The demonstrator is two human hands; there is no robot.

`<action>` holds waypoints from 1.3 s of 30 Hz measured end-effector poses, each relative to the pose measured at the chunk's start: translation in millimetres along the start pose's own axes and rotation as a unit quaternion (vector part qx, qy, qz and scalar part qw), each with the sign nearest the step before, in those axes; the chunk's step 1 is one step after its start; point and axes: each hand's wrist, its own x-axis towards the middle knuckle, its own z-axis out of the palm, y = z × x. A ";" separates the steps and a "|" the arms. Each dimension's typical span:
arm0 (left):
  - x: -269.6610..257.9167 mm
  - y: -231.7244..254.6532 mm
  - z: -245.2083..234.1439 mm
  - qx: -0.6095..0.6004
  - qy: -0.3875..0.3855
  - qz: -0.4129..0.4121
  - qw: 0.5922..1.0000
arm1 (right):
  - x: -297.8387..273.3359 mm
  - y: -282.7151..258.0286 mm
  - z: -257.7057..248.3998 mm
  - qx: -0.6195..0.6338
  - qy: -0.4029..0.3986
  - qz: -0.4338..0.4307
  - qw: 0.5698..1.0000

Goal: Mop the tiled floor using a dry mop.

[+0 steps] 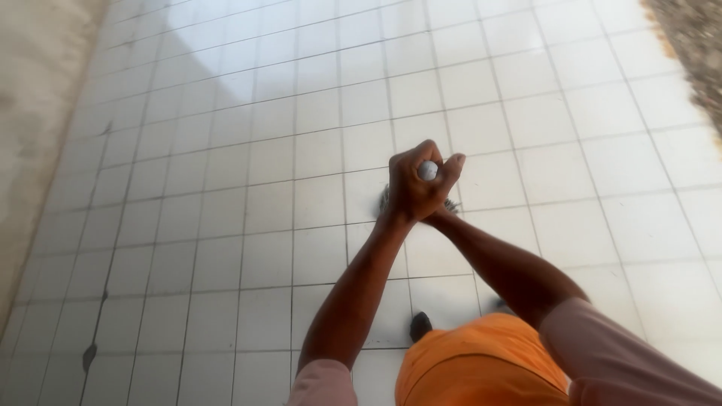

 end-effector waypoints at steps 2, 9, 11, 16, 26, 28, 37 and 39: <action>-15.3 -5.2 -20.3 0.028 0.031 -0.003 0.999 | 0.6 -17.9 22.0 0.003 -0.025 -0.018 1.000; -43.0 -19.4 6.4 -0.032 -0.020 -0.089 0.995 | -23.6 -24.6 12.8 0.261 -0.044 0.073 0.962; -38.4 -5.0 43.8 -0.039 -0.038 -0.082 0.995 | -39.7 -20.4 -18.7 0.402 -0.028 0.120 0.908; -36.8 31.4 161.8 -0.046 -0.126 -0.065 0.989 | -110.8 -14.3 -134.2 0.401 0.063 0.132 0.904; -58.4 106.4 325.6 -0.140 -0.167 0.037 0.975 | -231.6 -7.2 -300.1 0.110 0.153 0.079 0.979; -63.4 115.3 338.2 -0.181 -0.163 0.040 0.969 | -249.3 -1.7 -323.7 0.228 0.140 0.082 0.960; -112.3 127.4 355.4 -0.278 -0.263 0.088 0.920 | -393.7 120.2 -350.9 -0.014 0.191 -0.015 0.981; -132.6 121.6 334.0 -0.268 -0.292 0.137 0.908 | -402.4 154.9 -322.7 -0.111 0.218 -0.046 0.969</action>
